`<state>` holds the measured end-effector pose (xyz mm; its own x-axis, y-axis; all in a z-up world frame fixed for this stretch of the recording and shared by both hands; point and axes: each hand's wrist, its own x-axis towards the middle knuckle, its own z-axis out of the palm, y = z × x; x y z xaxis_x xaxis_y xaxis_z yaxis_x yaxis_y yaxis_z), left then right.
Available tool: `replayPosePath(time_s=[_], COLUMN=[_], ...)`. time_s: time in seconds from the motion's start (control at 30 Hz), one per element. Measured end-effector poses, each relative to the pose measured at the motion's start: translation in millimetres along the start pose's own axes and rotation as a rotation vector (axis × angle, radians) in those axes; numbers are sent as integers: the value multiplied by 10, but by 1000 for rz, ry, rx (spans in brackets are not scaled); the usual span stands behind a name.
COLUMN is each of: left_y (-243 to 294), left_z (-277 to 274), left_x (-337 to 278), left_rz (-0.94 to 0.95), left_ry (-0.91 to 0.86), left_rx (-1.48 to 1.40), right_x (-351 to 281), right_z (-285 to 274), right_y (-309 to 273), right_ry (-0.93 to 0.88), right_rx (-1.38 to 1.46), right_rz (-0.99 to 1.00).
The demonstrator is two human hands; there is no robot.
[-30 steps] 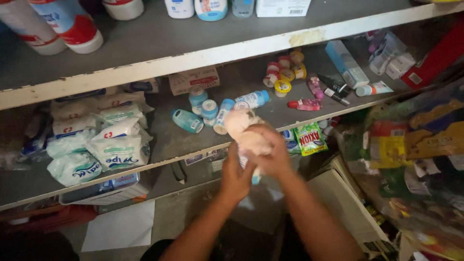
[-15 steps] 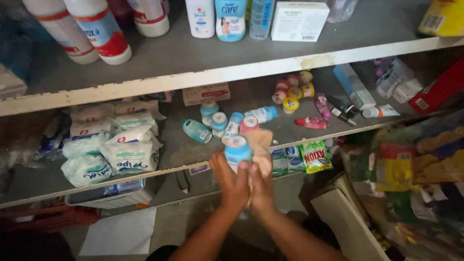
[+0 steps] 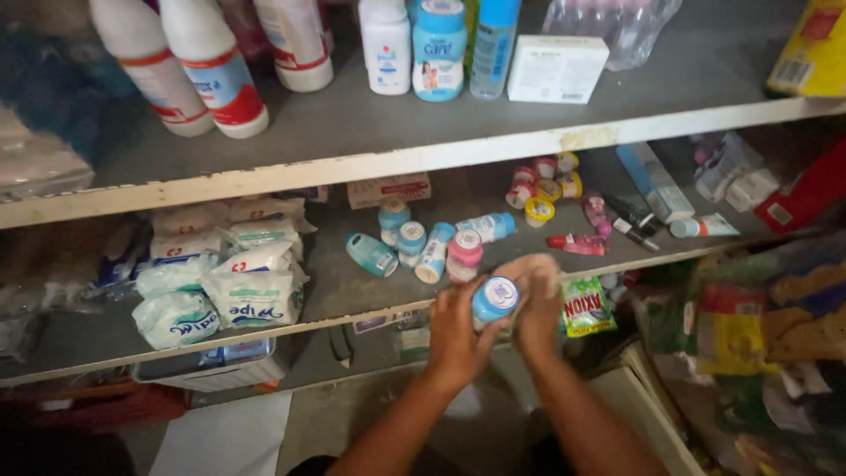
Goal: Cleaning and organizing various personal care and hygiene products on storage shelves.
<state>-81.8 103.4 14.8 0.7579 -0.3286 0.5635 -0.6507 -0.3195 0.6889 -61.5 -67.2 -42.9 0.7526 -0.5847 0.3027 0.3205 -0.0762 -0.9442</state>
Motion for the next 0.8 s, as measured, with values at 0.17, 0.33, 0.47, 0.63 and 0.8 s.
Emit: replayPosePath(time_s=[0.17, 0.33, 0.47, 0.63, 0.8], left_y=[202, 400, 628, 777, 1235], left_z=[-201, -395, -715, -1058, -1630], left_x=[104, 177, 315, 531, 1210], left_rz=[-96, 59, 12, 78, 403], left_ry=[-11, 158, 182, 321, 297], left_rx=[-114, -111, -24, -192, 3], right_x=[725, 970, 924, 711, 431], right_z=[-37, 54, 195, 169, 33], right_y=[-283, -755, -1174, -1696, -2718], right_ry=[66, -704, -527, -458, -391], right_rx=[241, -1838, -1399, -1510, -745], right_rz=[135, -757, -7, -205, -625])
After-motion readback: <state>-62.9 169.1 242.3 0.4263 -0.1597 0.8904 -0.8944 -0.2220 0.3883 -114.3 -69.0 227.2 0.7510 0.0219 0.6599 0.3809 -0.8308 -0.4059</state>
